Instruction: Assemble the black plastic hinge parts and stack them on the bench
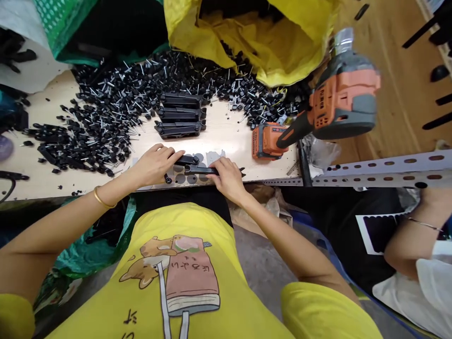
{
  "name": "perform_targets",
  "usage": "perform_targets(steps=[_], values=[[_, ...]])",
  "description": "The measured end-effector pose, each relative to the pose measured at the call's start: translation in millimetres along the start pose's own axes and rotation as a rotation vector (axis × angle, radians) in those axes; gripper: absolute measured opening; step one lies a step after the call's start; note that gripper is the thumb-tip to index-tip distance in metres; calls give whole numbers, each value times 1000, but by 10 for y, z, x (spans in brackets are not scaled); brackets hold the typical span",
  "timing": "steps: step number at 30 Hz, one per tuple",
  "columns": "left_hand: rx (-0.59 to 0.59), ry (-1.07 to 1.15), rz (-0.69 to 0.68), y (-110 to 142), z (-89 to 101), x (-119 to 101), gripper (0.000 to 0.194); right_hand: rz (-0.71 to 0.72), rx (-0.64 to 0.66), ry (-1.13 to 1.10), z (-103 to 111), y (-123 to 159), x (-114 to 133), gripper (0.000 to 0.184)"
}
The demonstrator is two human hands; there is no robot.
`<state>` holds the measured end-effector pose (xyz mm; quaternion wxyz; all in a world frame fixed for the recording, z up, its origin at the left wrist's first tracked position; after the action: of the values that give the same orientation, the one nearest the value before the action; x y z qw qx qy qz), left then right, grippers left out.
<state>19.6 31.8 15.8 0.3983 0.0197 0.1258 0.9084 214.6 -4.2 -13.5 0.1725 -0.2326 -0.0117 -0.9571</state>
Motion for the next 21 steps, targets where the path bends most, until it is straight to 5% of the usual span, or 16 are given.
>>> perform_targets(steps=[5, 10, 15, 21], values=[[-7, 44, 57, 106, 276, -150, 73, 101, -25, 98, 395, -63, 213, 23], [-38, 109, 124, 143, 328, -30, 55, 231, 38, 153, 520, -148, 412, 29], [-16, 227, 124, 212, 395, 48, 46, 417, 221, 292, 608, -215, 593, 37], [19, 367, 58, 440, 358, -341, 38, 518, 454, 242, 620, -100, 753, 30]])
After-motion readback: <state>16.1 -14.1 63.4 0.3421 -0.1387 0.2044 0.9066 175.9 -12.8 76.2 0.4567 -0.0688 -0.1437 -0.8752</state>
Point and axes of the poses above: each hand's wrist, its own y-axis away from the middle knuckle, its own z-axis out of the back of the hand, x = y × z, the point moved 5 cm from there along -y, towards the middle knuckle, and after that the axes turned 1 degree about -x, right-handed, at the moved point
